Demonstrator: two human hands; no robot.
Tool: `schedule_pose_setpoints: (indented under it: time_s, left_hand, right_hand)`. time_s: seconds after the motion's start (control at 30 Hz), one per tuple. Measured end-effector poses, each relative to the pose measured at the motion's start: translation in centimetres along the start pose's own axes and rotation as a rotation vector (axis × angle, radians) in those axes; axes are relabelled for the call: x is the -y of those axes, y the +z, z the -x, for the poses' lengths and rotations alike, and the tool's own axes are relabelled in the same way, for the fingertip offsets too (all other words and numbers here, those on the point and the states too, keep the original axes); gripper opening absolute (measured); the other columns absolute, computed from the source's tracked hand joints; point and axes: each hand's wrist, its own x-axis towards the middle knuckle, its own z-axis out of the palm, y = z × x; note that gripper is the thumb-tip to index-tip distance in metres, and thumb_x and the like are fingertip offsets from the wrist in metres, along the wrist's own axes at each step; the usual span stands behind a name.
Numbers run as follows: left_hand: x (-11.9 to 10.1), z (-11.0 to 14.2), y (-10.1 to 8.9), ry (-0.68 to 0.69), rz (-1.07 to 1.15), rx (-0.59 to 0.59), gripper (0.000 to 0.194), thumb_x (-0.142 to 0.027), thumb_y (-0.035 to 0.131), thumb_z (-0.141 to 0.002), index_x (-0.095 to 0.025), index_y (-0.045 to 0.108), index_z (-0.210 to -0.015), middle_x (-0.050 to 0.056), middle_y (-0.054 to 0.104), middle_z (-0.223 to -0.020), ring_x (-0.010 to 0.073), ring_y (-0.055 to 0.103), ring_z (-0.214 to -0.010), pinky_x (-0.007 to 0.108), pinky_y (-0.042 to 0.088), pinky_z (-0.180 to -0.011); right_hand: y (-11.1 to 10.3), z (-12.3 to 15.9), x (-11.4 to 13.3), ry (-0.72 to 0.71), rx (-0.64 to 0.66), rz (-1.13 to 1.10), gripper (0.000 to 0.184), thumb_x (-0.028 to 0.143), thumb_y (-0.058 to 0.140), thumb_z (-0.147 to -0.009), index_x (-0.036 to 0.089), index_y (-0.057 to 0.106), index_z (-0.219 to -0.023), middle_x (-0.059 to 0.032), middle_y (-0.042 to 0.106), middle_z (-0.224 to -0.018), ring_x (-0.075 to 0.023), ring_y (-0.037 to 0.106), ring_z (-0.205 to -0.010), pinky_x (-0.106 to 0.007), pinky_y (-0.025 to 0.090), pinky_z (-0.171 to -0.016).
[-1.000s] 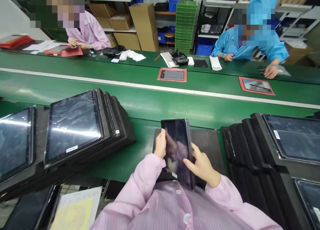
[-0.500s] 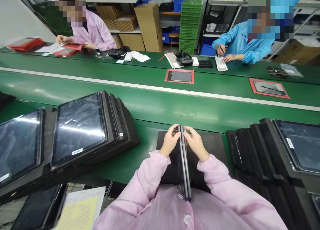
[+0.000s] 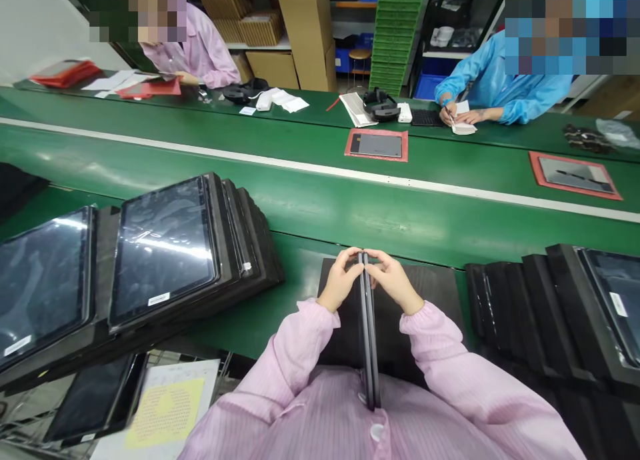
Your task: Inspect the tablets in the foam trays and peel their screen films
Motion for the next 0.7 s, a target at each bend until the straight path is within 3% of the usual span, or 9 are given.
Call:
schedule_pose_setpoints:
  time_s: [0.53,0.7]
  left_hand:
    - [0.1,0.12,-0.6,0.001,-0.016,0.045,0.027,-0.024,0.058,-0.067,-0.019,0.057,-0.093,0.005,0.06,-0.098,0.0216,0.056,-0.099,0.038,0.04,-0.096]
    - [0.07,0.37,-1.01,0.007,0.033,0.14,0.04,-0.025,0.061,-0.062,-0.02,0.054,-0.101,0.006,0.059,-0.107,0.0247,0.052,-0.109,0.038,0.043,-0.093]
  right_hand:
    - [0.58,-0.1,-0.46,-0.011,0.042,-0.038,0.026,0.021,0.052,-0.069,0.02,0.049,-0.095,0.0104,0.046,-0.047,-0.0089,0.046,-0.042,-0.02,0.042,-0.041]
    - [-0.07,0.12,-0.73,-0.015,0.12,-0.04,0.042,0.02,0.056,-0.066,0.02,0.047,-0.107,0.0108,0.046,-0.051,-0.0098,0.048,-0.047,-0.023,0.045,-0.049]
